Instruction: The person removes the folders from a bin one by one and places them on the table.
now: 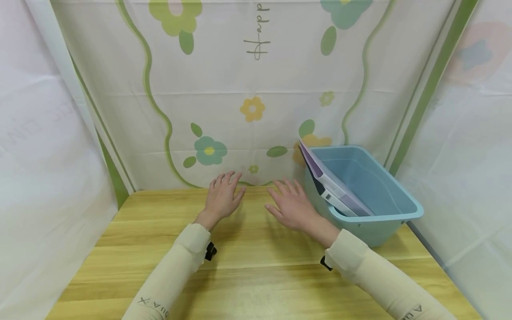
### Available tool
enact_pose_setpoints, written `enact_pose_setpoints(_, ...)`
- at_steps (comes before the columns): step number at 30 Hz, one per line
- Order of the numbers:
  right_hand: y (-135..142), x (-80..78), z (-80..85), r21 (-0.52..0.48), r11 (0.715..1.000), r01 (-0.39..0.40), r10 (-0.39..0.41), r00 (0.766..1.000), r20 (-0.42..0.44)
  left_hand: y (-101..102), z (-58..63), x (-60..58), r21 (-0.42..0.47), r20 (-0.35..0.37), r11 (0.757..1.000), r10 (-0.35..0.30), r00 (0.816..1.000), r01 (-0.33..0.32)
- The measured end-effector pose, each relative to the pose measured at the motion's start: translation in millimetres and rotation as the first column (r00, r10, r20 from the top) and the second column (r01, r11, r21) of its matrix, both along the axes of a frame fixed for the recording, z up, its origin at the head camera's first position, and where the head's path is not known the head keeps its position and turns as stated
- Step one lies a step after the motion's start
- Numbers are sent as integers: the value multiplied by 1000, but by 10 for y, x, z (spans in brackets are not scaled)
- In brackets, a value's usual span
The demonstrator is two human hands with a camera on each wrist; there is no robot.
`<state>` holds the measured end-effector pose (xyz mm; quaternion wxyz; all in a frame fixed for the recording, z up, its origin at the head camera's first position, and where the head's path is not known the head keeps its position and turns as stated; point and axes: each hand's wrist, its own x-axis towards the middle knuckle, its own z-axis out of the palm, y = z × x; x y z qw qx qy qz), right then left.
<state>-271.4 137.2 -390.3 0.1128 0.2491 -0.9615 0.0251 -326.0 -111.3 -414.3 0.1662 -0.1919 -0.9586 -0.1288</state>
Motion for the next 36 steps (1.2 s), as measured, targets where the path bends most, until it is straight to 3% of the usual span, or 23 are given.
enact_pose_setpoints(11, 39, 148, 35, -32, 998, -49, 46, 996, -72, -14, -10, 85, 76, -13, 997, -15, 1000, 16)
enact_pose_setpoints(24, 110, 288, 129, -23, 996, -88, 82, 977, -199, -27, 32, 132, 93, 4, 995, -23, 1000, 23)
enact_pose_setpoints(36, 229, 434, 158, -8, 994, -113, 105, 943, -316, 37, 147, 177, 131, -24, 991, -13, 1000, 16)
